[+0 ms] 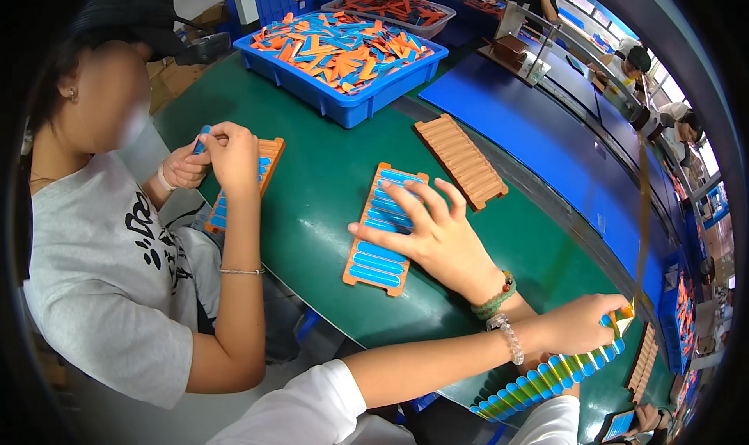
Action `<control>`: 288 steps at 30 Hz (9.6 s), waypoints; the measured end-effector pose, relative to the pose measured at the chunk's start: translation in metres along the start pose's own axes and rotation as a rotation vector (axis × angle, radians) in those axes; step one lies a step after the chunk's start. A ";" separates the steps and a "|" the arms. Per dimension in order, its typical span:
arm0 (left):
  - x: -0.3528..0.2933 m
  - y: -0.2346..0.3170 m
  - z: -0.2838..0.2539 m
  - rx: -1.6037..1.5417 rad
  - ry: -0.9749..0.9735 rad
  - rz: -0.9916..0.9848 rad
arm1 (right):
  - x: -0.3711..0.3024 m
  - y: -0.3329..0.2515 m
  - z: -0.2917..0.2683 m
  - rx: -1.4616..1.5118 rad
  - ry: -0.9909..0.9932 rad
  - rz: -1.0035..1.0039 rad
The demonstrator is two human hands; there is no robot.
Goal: The person applies adhesive tape over small sticks arranged in a grooved tray, presses down on the tape by hand, and lifts the attached strip of sticks off the tray.
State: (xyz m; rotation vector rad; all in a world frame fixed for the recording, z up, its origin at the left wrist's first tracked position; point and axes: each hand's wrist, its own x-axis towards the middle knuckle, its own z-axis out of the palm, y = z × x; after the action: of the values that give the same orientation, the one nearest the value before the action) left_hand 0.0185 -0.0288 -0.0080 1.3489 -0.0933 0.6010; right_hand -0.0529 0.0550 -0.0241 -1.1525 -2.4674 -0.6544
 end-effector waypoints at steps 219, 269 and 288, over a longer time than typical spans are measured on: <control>-0.006 -0.040 -0.036 0.658 -0.150 -0.109 | -0.225 -0.067 -0.120 -0.009 0.093 1.109; 0.003 0.020 -0.052 -0.687 -0.244 -0.081 | -0.109 0.136 0.001 1.221 -0.119 1.624; 0.010 0.018 -0.055 -0.595 -0.179 0.016 | -0.018 0.022 0.016 0.477 -0.148 0.196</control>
State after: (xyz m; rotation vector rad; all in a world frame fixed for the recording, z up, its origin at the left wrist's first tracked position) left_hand 0.0037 0.0275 -0.0009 0.8193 -0.3972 0.4174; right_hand -0.0262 0.0648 -0.0406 -1.2510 -2.3938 0.0790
